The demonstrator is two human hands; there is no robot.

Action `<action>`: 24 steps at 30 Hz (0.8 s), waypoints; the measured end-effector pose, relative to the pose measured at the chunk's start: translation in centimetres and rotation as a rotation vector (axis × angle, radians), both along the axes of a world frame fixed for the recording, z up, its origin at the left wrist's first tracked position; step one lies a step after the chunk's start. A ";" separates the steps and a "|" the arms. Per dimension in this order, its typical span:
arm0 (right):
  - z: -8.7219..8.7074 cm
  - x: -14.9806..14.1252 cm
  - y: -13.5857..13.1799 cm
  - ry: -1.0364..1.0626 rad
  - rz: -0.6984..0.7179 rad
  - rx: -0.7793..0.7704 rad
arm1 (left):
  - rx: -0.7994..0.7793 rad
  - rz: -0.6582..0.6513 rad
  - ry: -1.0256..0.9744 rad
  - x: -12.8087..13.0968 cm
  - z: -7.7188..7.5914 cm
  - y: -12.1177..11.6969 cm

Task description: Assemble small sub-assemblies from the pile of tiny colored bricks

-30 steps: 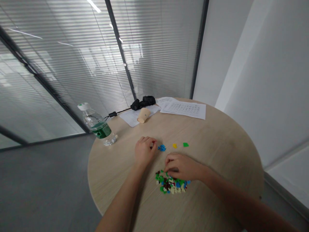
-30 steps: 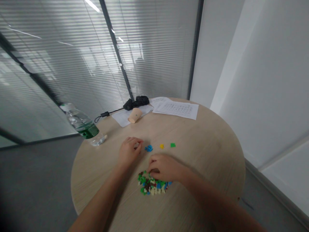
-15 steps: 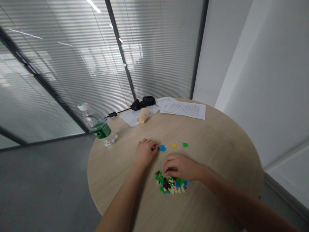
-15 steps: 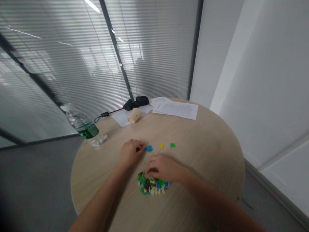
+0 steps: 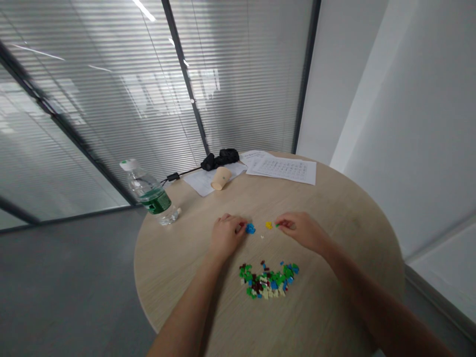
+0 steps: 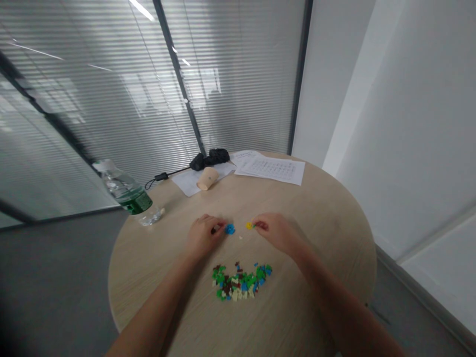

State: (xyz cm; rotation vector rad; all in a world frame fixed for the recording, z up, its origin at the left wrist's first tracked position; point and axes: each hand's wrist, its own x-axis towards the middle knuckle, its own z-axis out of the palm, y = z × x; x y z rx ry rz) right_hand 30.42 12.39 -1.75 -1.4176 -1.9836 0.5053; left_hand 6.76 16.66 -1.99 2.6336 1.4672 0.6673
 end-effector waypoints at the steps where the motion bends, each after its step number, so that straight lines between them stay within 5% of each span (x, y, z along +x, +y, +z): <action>1: 0.0 0.8 0.3 -0.014 -0.063 0.009 | 0.010 -0.001 -0.013 -0.1 0.1 0.0; 4: -0.1 2.5 1.0 -0.118 -0.178 -0.020 | 0.044 0.007 -0.049 -0.3 0.3 0.0; 12: -1.0 2.6 1.3 -0.270 -0.201 0.002 | 0.044 0.023 -0.048 -0.5 0.3 0.1; 24: -0.8 2.0 1.2 -0.231 -0.220 0.022 | 0.045 0.010 -0.070 -0.5 0.4 -0.1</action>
